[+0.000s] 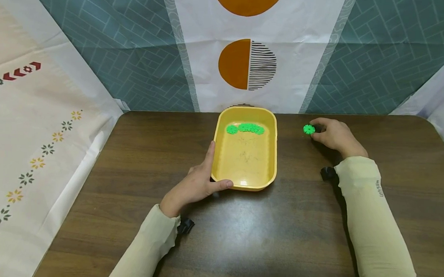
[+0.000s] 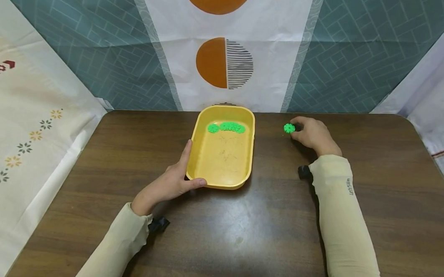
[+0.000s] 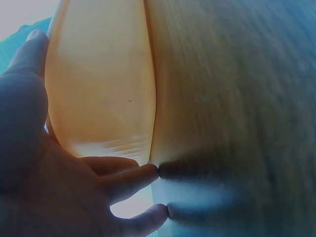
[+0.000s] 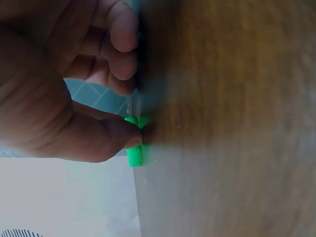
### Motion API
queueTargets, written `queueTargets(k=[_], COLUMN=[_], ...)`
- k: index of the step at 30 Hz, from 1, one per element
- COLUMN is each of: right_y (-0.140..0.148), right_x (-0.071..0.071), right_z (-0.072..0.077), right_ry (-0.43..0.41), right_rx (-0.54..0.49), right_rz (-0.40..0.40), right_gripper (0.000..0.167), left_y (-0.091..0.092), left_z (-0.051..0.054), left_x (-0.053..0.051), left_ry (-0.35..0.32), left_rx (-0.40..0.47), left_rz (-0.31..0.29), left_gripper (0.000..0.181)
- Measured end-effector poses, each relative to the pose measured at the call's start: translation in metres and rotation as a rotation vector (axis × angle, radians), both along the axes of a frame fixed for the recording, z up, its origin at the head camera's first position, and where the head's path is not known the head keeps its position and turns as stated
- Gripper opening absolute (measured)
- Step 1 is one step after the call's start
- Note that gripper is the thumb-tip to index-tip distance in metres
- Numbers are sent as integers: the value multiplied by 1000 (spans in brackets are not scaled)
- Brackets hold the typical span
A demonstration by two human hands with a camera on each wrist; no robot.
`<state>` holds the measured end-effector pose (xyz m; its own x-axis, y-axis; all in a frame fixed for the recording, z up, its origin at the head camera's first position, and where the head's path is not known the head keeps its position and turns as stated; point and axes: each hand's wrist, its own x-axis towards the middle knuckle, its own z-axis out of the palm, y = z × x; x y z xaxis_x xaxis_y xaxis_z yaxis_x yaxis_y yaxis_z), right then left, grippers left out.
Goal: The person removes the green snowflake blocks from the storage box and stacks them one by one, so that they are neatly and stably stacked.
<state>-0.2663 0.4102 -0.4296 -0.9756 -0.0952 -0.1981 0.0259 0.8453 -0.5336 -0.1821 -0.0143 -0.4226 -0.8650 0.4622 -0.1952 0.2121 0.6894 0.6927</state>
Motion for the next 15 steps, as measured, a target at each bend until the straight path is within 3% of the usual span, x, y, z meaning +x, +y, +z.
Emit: queueTargets(k=[15], right_y=[-2], right_x=[0], right_z=[2], right_ry=[-10], right_rx=[-12], right_rz=[-4], right_gripper=[50], left_y=[-1], left_z=[0], left_x=[0], left_ry=[2], left_rx=[2], left_rz=[-2], left_gripper=[123])
